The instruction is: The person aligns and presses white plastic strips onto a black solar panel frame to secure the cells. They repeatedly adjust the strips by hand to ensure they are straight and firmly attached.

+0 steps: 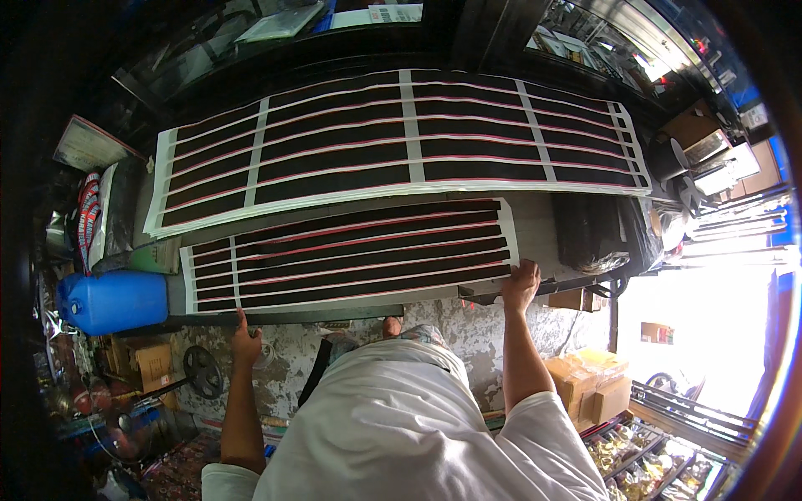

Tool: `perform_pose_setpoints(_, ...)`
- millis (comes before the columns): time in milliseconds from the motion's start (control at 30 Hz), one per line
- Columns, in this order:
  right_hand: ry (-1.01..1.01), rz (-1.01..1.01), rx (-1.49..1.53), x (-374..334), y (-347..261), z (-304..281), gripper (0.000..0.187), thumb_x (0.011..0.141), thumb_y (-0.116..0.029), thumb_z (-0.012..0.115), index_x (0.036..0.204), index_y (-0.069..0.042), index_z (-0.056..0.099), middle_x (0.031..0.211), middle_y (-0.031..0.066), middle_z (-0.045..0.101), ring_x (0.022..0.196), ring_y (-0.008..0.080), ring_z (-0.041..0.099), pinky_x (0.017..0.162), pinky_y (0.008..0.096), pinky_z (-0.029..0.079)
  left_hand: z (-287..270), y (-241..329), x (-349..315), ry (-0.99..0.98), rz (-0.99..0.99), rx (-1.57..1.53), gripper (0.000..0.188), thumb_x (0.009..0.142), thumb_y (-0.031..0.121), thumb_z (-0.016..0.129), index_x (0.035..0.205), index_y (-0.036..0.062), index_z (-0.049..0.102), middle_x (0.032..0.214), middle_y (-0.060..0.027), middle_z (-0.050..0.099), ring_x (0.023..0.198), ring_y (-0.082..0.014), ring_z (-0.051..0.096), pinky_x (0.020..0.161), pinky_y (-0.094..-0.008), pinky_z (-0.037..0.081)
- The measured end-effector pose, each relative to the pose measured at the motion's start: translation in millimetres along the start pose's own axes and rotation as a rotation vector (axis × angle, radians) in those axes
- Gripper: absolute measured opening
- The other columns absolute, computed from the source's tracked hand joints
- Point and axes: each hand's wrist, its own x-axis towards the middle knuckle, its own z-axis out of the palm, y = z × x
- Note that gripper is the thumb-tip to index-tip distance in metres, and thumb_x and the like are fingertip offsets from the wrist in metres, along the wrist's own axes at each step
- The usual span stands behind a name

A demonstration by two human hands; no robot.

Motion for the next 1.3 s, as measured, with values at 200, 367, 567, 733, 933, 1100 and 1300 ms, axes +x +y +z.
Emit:
perform_pose_setpoints(200, -0.018, -0.030, -0.018, -9, -18, -26, 0.026, 0.091, 0.005, 0.065, 0.115, -0.005, 0.066, 0.112, 0.0181, 0.066, 0.116, 0.0430, 0.060, 0.101, 0.0535, 0.048, -12, 45, -32, 0.027, -0.069, 0.016, 0.093, 0.103, 0.026, 0.069, 0.177, 0.0234, 0.012, 0.073, -0.0157, 0.073, 0.068, -0.0395, 0.072, 0.068, -0.0518, 0.055)
perform_pose_setpoints(367, -0.143, -0.266, 0.067, -28, -72, -26, 0.029, 0.090, 0.006, 0.067, 0.118, -0.004, 0.068, 0.115, 0.0192, 0.067, 0.114, 0.0435, 0.062, 0.100, 0.0521, 0.050, -5, 54, -49, -0.027, 0.012, -0.099, 0.089, 0.104, 0.027, 0.068, 0.177, 0.0214, 0.018, 0.072, -0.0138, 0.071, 0.064, -0.0354, 0.069, 0.065, -0.0499, 0.053)
perform_pose_setpoints(567, -0.412, -0.504, 0.211, -72, -142, 8, 0.024, 0.090, -0.001, 0.072, 0.113, -0.005, 0.074, 0.116, 0.0174, 0.073, 0.114, 0.0406, 0.067, 0.102, 0.0516, 0.054, -12, 81, -50, -0.103, -0.025, -0.075, 0.084, 0.106, 0.031, 0.066, 0.176, 0.0269, 0.021, 0.072, -0.0125, 0.070, 0.067, -0.0363, 0.070, 0.068, -0.0502, 0.054)
perform_pose_setpoints(733, -0.766, -0.918, 0.329, -111, -214, 54, 0.037, 0.088, -0.005, 0.071, 0.126, -0.003, 0.071, 0.127, 0.0165, 0.071, 0.127, 0.0373, 0.063, 0.113, 0.0508, 0.050, -11, 85, -47, -0.086, -0.018, -0.043, 0.078, 0.107, 0.032, 0.065, 0.175, 0.0262, 0.027, 0.076, -0.0140, 0.073, 0.074, -0.0390, 0.073, 0.071, -0.0520, 0.055)
perform_pose_setpoints(933, -1.008, -0.917, 0.370, -143, -295, 83, 0.048, 0.093, -0.006, 0.070, 0.141, -0.001, 0.065, 0.140, 0.0177, 0.064, 0.130, 0.0366, 0.061, 0.114, 0.0486, 0.050, -2, 86, -42, -0.039, 0.066, -0.088, 0.073, 0.109, 0.034, 0.060, 0.174, 0.0294, 0.029, 0.068, -0.0166, 0.068, 0.063, -0.0414, 0.068, 0.065, -0.0563, 0.052)
perform_pose_setpoints(1100, -1.026, -0.938, 0.291, -152, -308, 91, 0.048, 0.092, -0.006, 0.070, 0.140, -0.001, 0.066, 0.145, 0.0160, 0.062, 0.134, 0.0354, 0.059, 0.116, 0.0491, 0.049, -4, 93, -45, -0.087, 0.016, -0.090, 0.070, 0.109, 0.033, 0.059, 0.173, 0.0285, 0.031, 0.072, -0.0193, 0.070, 0.068, -0.0427, 0.070, 0.066, -0.0559, 0.053)
perform_pose_setpoints(1300, -1.026, -0.994, 0.230, -153, -305, 87, 0.045, 0.094, -0.008, 0.067, 0.138, 0.000, 0.067, 0.150, 0.0182, 0.057, 0.137, 0.0366, 0.056, 0.118, 0.0511, 0.047, -8, 105, -48, -0.083, 0.055, -0.031, 0.072, 0.108, 0.032, 0.060, 0.173, 0.0262, 0.030, 0.078, -0.0210, 0.072, 0.072, -0.0440, 0.072, 0.067, -0.0559, 0.055)
